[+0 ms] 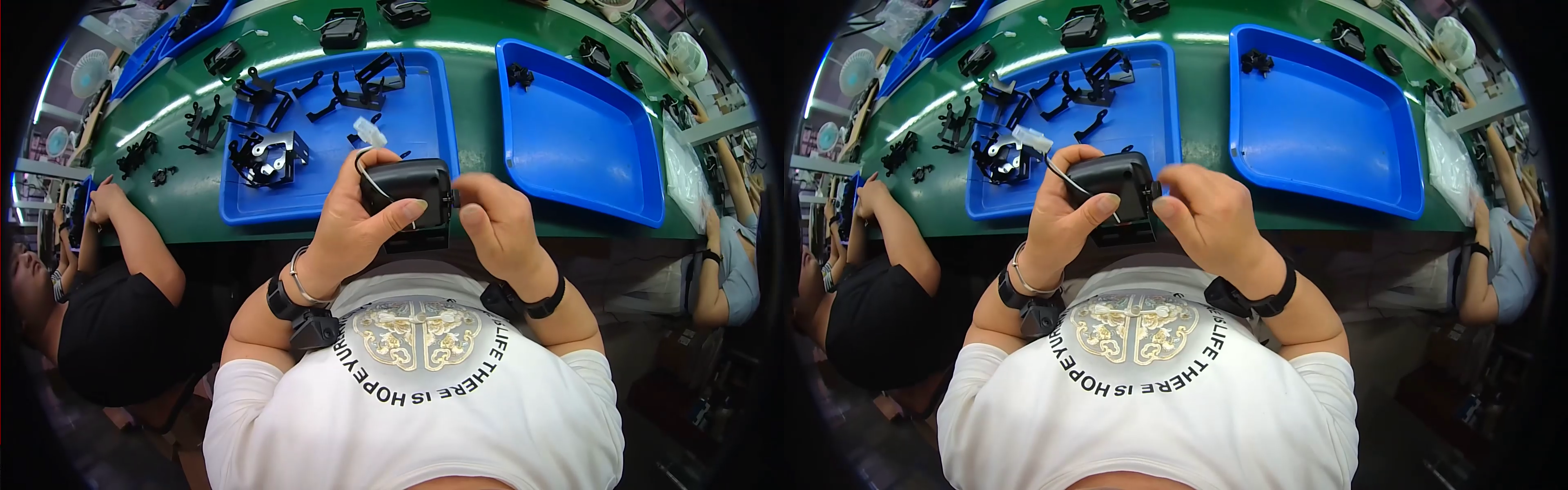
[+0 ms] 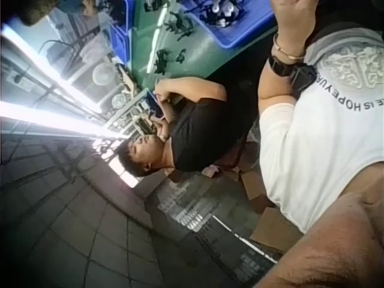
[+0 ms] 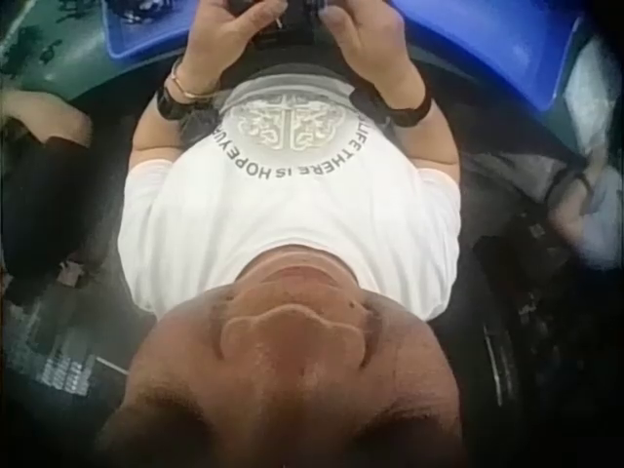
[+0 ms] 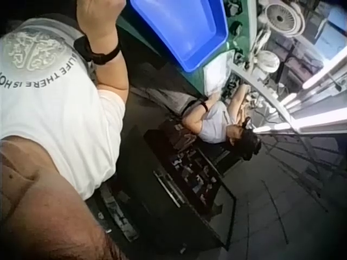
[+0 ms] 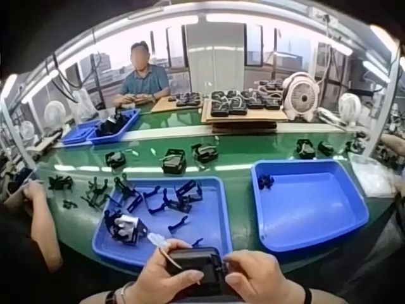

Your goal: Assembling small electronic parts into a plastic housing on a factory production line.

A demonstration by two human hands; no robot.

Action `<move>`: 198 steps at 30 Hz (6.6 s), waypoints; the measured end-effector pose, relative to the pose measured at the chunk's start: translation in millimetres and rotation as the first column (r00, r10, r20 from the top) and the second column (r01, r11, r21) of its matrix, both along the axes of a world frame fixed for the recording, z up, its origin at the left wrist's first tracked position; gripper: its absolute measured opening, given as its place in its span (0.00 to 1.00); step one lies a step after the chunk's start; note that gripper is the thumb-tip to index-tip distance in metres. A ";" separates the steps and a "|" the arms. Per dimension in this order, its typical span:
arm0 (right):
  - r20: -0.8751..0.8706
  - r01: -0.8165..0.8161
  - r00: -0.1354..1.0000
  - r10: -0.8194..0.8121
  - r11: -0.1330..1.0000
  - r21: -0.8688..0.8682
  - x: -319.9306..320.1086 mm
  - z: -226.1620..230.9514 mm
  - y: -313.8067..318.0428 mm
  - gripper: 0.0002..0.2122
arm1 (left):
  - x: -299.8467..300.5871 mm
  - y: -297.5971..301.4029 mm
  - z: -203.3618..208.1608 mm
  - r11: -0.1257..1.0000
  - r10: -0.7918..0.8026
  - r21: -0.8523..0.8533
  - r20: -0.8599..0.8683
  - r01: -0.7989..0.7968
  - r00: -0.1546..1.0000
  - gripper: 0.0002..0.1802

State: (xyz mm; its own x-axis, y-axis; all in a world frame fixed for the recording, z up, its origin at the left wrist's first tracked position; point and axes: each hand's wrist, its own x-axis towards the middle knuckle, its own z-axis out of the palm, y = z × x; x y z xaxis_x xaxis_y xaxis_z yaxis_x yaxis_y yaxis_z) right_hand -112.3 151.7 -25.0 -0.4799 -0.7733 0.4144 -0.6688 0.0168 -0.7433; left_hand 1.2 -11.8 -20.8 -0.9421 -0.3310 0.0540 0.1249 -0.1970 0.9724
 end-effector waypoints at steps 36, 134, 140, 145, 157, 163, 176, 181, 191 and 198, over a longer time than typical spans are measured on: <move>-0.333 0.005 0.939 -0.086 0.972 -0.235 11.7 -5.6 -5.2 0.10 | -5.1 7.3 -3.0 0.998 0.049 0.036 0.010 -0.049 0.999 0.30; -0.168 -0.022 0.986 -0.022 0.967 -0.255 1.4 -9.2 15.4 0.11 | -5.4 4.4 -3.9 0.950 -0.212 0.273 0.217 0.149 0.953 0.29; -0.119 0.015 0.992 -0.048 0.964 -0.265 2.6 -12.6 14.5 0.10 | -5.5 7.0 -1.3 0.947 -0.199 0.296 0.235 0.125 0.951 0.29; -0.096 0.073 0.990 -0.099 0.966 -0.249 5.5 -15.2 12.9 0.06 | -5.0 6.6 -4.3 0.966 -0.168 0.230 0.214 0.117 0.962 0.29; 0.486 0.120 0.871 -0.071 0.990 -0.070 8.0 -22.6 2.6 0.11 | -6.0 9.3 -0.7 0.992 -0.103 0.091 0.178 0.088 0.979 0.29; 0.072 0.122 0.992 -0.108 0.965 -0.232 4.8 -21.4 4.5 0.11 | -5.0 10.0 -4.6 0.992 -0.091 0.097 0.151 0.077 0.984 0.29; -0.026 0.079 0.997 -0.077 0.991 0.104 1.0 -17.7 3.6 0.09 | -5.8 9.5 1.1 0.995 -0.032 0.094 0.105 0.022 0.994 0.31; 0.137 0.050 0.990 -0.016 0.968 -0.244 5.4 -20.6 0.4 0.09 | -5.2 4.9 -4.4 0.998 -0.048 0.037 0.078 0.046 0.996 0.29; 0.254 0.149 0.959 -0.126 0.986 -0.072 11.7 -17.3 -6.3 0.11 | -1.0 7.9 -16.2 0.924 0.059 -0.376 -0.025 -0.064 0.998 0.32; 0.663 0.028 0.747 -0.048 0.999 0.040 8.1 -16.9 -3.4 0.14 | -2.5 5.6 -10.1 0.586 0.026 -0.783 -0.238 -0.208 0.971 0.33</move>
